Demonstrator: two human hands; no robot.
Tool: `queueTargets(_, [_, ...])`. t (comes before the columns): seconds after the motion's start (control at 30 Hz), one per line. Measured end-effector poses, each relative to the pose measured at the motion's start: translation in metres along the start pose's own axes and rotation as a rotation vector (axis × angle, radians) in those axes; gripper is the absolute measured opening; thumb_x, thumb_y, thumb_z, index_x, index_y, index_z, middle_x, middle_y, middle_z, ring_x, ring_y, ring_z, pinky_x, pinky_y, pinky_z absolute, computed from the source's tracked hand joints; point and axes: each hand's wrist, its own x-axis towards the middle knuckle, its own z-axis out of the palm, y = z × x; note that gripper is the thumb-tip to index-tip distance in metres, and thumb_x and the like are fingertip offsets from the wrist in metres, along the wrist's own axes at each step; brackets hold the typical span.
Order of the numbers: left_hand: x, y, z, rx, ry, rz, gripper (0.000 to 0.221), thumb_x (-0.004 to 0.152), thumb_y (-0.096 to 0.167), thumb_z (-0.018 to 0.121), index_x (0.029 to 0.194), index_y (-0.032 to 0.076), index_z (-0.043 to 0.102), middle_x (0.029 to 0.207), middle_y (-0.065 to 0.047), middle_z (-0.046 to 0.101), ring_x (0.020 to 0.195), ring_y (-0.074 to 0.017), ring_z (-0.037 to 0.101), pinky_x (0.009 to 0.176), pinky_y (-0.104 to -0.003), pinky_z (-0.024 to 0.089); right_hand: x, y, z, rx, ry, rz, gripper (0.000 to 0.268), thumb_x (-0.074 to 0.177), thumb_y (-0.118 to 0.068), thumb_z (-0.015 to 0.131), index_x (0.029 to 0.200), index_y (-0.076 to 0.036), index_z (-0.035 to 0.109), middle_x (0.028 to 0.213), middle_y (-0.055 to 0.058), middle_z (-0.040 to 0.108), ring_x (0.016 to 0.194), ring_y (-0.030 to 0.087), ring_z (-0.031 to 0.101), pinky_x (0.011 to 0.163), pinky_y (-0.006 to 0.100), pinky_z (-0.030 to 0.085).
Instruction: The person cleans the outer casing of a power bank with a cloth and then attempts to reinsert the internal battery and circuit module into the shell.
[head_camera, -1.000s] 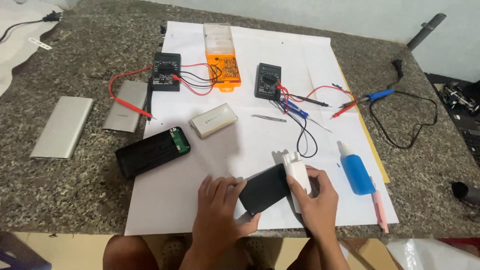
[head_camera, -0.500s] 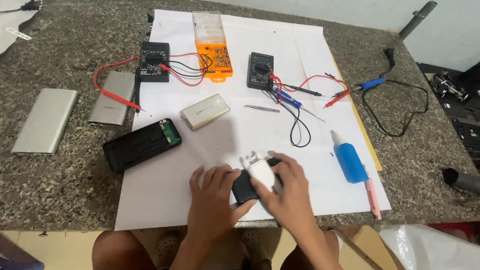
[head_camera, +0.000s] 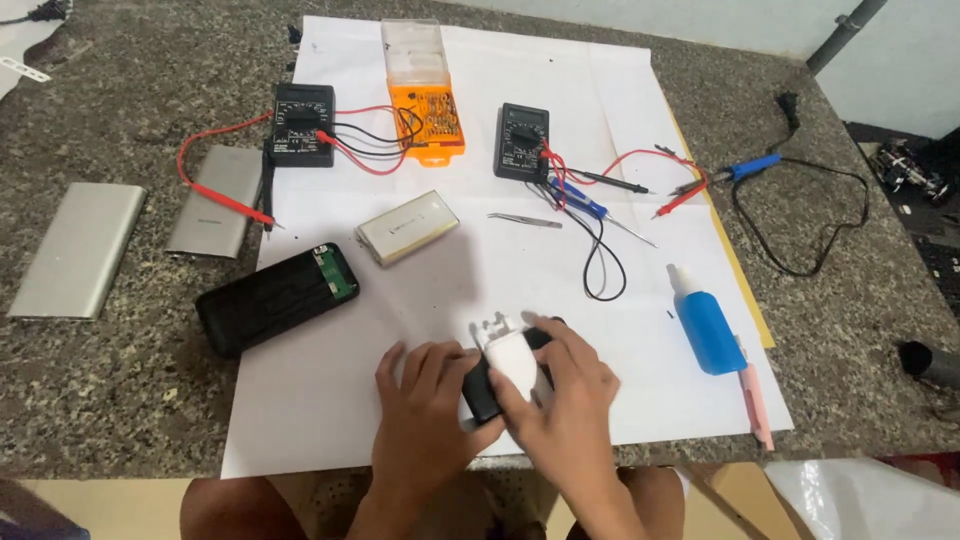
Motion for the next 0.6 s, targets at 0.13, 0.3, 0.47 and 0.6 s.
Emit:
queueTargets(0.13, [0.0,-0.001,0.0,-0.026,-0.031,0.021,0.066,0.068,0.057,0.09,0.113,0.014,0.065,0.116,-0.003,0.065,0.111,-0.0249,0.061,0.113,-0.057,0.031,0.016,0.017,-0.013,-0.148,-0.065,-0.049,0.039,0.079,-0.049,0.075,0.103,-0.019,0.075,0.144,-0.004,0.06,0.133,0.022,0.05,0.092,0.046,0.03])
queueTargets(0.3, [0.0,0.0,-0.002,0.066,-0.055,0.017,0.072,0.064,0.059,0.091,0.114,0.014,0.066,0.115,-0.002,0.065,0.111,-0.0234,0.06,0.112,-0.055,0.034,0.034,0.04,0.005,-0.256,0.104,0.035,0.046,0.081,-0.051,0.076,0.084,-0.008,0.061,0.145,0.006,0.06,0.132,0.031,0.052,0.085,0.049,0.033])
queueTargets(0.47, [-0.002,0.001,0.001,0.046,-0.02,0.016,0.068,0.064,0.055,0.09,0.112,0.013,0.064,0.116,-0.004,0.064,0.111,-0.0251,0.06,0.113,-0.055,0.033,0.014,0.006,0.003,-0.066,0.001,-0.082,0.036,0.079,-0.044,0.08,0.091,-0.012,0.067,0.141,0.003,0.063,0.132,0.028,0.051,0.098,0.046,0.029])
queueTargets(0.6, [-0.002,-0.001,0.001,-0.009,-0.011,0.011,0.067,0.065,0.054,0.092,0.113,0.013,0.068,0.115,-0.003,0.065,0.112,-0.0247,0.059,0.113,-0.057,0.032,0.031,0.065,-0.002,-0.19,0.102,-0.294,0.056,0.081,-0.039,0.08,0.117,0.001,0.066,0.139,0.024,0.06,0.128,0.043,0.051,0.108,0.056,0.038])
